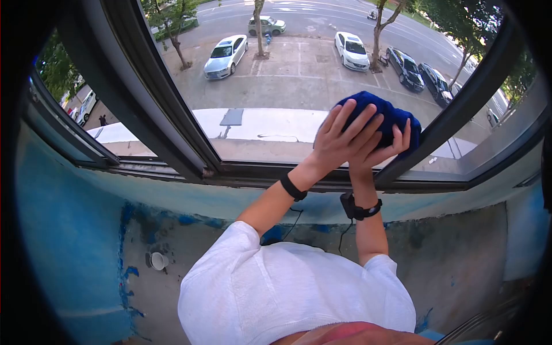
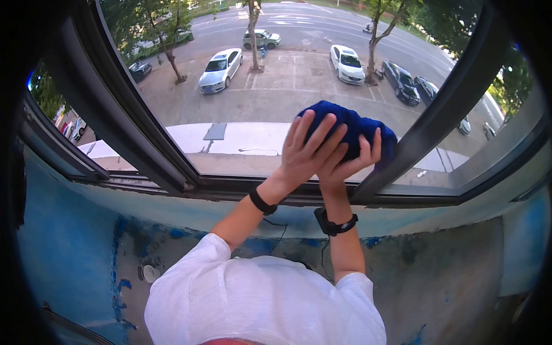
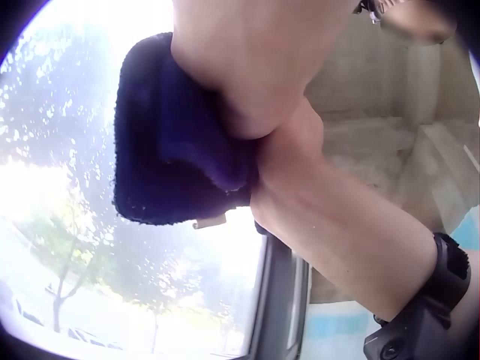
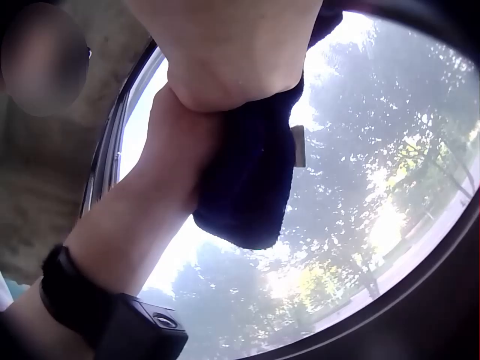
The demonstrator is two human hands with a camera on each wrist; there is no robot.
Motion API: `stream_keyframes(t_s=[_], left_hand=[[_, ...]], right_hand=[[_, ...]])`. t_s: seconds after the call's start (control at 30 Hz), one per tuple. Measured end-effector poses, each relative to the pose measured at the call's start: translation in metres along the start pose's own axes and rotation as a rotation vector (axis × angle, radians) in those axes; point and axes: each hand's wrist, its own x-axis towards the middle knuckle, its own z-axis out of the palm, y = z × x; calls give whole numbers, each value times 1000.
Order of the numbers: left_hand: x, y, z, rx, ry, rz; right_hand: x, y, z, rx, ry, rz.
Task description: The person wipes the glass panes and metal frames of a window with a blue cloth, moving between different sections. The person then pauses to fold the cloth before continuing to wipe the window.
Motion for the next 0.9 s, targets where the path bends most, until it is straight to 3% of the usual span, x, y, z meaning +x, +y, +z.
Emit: stream_keyframes(t_s=[0.1, 0.17, 0.2, 0.23, 0.27, 0.4, 0.47, 0.63, 0.8, 0.83, 0.9], left_hand=[[-14, -46, -44, 107, 6, -94], [-41, -90, -76, 217, -123, -102], [-39, -112, -96, 263, -68, 33], [-21, -117, -116, 289, 28, -13], [-36, -130, -128, 244, 28, -220], [-59, -160, -161, 406, 25, -300], [-68, -156, -157, 447, -4, -396], [-47, -120, -104, 339, 44, -334], [4, -36, -27, 163, 111, -194], [5, -19, -11, 179, -29, -137], [15, 17, 12, 50, -2, -126]], right_hand=[[-15, -46, 39, 166, 5, 0], [-26, -85, 71, 219, 6, -33], [-30, -107, 84, 250, -12, -44], [-34, -129, 96, 282, -29, -56], [-38, -148, 108, 326, -39, -82], [-46, -185, 131, 421, -87, -198], [-51, -180, 132, 453, -117, -266], [-20, -126, 99, 373, -74, -256], [24, -32, 31, 172, -7, -164], [30, -14, 14, 99, -16, -132], [32, 15, -14, -3, -3, -56]])
